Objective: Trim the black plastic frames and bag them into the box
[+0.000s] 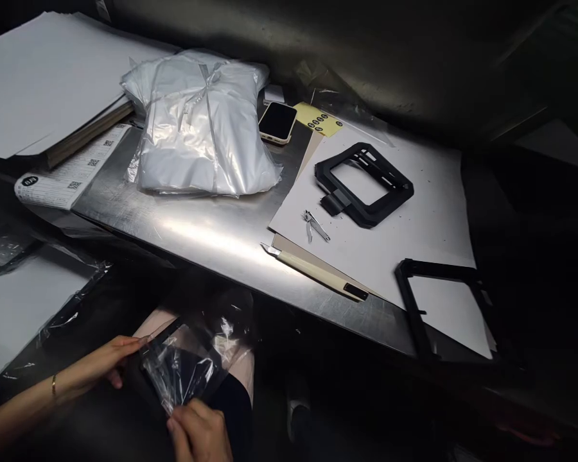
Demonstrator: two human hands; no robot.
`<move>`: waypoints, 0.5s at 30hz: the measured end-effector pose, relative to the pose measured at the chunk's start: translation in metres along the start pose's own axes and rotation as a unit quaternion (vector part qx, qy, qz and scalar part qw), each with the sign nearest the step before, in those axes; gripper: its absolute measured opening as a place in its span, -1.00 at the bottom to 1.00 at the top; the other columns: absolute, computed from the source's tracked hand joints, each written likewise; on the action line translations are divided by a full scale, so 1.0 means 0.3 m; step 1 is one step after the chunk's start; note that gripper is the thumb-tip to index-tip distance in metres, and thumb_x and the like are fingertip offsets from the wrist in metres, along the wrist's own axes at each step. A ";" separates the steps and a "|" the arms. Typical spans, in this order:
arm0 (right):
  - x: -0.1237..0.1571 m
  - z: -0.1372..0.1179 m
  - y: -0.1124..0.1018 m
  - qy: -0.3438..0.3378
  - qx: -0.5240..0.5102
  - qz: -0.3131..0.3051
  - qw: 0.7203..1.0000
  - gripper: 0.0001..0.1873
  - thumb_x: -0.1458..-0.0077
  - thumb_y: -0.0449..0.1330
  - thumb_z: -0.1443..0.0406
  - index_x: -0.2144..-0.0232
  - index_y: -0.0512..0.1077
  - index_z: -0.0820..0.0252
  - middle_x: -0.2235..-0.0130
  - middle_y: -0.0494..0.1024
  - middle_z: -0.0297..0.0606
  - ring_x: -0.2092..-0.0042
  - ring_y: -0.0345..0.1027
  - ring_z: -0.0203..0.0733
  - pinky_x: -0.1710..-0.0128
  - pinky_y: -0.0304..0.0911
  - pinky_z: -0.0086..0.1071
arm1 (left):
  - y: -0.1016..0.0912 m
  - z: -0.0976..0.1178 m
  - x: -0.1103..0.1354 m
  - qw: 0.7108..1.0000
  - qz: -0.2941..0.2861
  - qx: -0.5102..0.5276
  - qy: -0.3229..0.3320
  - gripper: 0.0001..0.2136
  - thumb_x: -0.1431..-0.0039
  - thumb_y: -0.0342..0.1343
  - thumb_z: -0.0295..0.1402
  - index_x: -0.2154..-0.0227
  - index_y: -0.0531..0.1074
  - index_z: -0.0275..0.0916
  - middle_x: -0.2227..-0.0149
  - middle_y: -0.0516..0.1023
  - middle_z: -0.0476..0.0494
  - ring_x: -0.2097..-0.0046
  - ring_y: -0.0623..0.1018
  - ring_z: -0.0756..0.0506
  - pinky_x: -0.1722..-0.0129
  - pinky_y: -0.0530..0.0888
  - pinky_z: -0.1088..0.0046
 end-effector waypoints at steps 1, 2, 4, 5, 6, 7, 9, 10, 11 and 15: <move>-0.034 0.007 -0.032 0.005 0.001 0.019 1.000 -0.81 -0.15 0.00 0.25 0.32 0.36 0.22 0.40 0.42 -0.36 0.45 0.30 -0.41 0.47 0.28 -0.46 | -0.017 0.008 0.000 1.000 0.007 -0.012 -0.001 -0.69 -0.15 -0.09 -0.16 0.44 0.35 -0.34 0.55 0.40 0.04 0.60 0.36 0.11 0.68 0.29 0.61; -0.069 0.017 -0.070 0.010 0.002 0.040 0.999 -0.82 -0.16 -0.01 0.27 0.31 0.36 0.22 0.41 0.41 -0.36 0.45 0.30 -0.40 0.48 0.27 -0.46 | -0.029 0.022 0.000 1.000 0.012 -0.021 0.001 -0.67 -0.15 -0.10 -0.16 0.48 0.35 -0.34 0.57 0.39 0.05 0.62 0.35 0.12 0.68 0.28 0.61; -0.136 0.033 -0.150 0.012 0.010 0.078 0.997 -0.82 -0.17 -0.03 0.30 0.31 0.35 0.24 0.44 0.38 -0.39 0.47 0.27 -0.41 0.50 0.25 -0.47 | -0.042 0.067 -0.001 0.999 0.018 -0.032 0.014 -0.64 -0.16 -0.12 -0.14 0.54 0.34 -0.33 0.61 0.37 0.07 0.64 0.34 0.12 0.68 0.27 0.60; -0.166 0.037 -0.188 0.010 0.017 0.096 0.995 -0.82 -0.17 -0.03 0.30 0.30 0.35 0.24 0.45 0.37 -0.39 0.47 0.26 -0.41 0.50 0.24 -0.47 | -0.045 0.095 0.000 0.999 0.021 -0.032 0.024 -0.63 -0.16 -0.12 -0.13 0.55 0.34 -0.33 0.62 0.38 0.08 0.64 0.33 0.12 0.67 0.28 0.59; -0.192 0.037 -0.221 0.004 0.026 0.112 0.993 -0.82 -0.17 -0.03 0.30 0.29 0.34 0.24 0.43 0.36 -0.39 0.47 0.25 -0.41 0.50 0.24 -0.46 | -0.047 0.124 0.003 0.999 0.022 -0.031 0.034 -0.63 -0.16 -0.12 -0.13 0.55 0.34 -0.33 0.63 0.38 0.08 0.65 0.34 0.12 0.67 0.28 0.59; -0.214 0.033 -0.250 -0.002 0.036 0.127 0.991 -0.83 -0.16 -0.02 0.29 0.27 0.34 0.23 0.40 0.37 -0.37 0.46 0.25 -0.41 0.49 0.24 -0.45 | -0.048 0.151 0.007 0.998 0.023 -0.026 0.043 -0.63 -0.16 -0.11 -0.14 0.56 0.34 -0.34 0.63 0.38 0.08 0.65 0.34 0.12 0.66 0.29 0.58; -0.247 0.016 -0.296 -0.015 0.053 0.157 0.986 -0.83 -0.15 -0.01 0.29 0.23 0.33 0.20 0.34 0.36 -0.34 0.41 0.24 -0.38 0.45 0.24 -0.43 | -0.052 0.194 0.027 0.998 0.024 -0.008 0.060 -0.65 -0.16 -0.09 -0.17 0.57 0.35 -0.34 0.64 0.39 0.08 0.65 0.34 0.11 0.66 0.27 0.58; -0.258 0.003 -0.313 -0.022 0.058 0.171 0.983 -0.83 -0.15 -0.01 0.29 0.22 0.33 0.20 0.32 0.35 -0.33 0.39 0.24 -0.37 0.44 0.23 -0.41 | -0.053 0.206 0.043 0.997 0.023 0.008 0.067 -0.67 -0.16 -0.07 -0.20 0.57 0.36 -0.34 0.65 0.40 0.09 0.65 0.34 0.11 0.66 0.25 0.59; -0.265 -0.013 -0.324 -0.029 0.058 0.181 0.981 -0.83 -0.15 -0.01 0.30 0.23 0.33 0.19 0.32 0.33 -0.33 0.38 0.23 -0.36 0.44 0.23 -0.41 | -0.051 0.211 0.062 0.997 0.017 0.028 0.071 -0.69 -0.15 -0.05 -0.22 0.57 0.38 -0.34 0.66 0.40 0.09 0.65 0.34 0.12 0.65 0.23 0.60; -0.272 -0.090 -0.303 -0.061 0.015 0.156 0.986 -0.83 -0.16 -0.05 0.35 0.33 0.34 0.23 0.39 0.29 -0.36 0.44 0.19 -0.41 0.53 0.18 -0.50 | 0.023 0.146 0.141 0.985 -0.086 0.148 0.034 -0.78 0.08 0.21 -0.30 0.37 0.48 -0.32 0.34 0.56 -0.11 0.33 0.50 0.00 0.37 0.35 0.57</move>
Point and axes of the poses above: each hand's wrist, its own x-axis away from the middle knuckle, its own y-axis out of the palm, z = x × y, the point moved 9 cm from there along -x, towards the middle knuckle
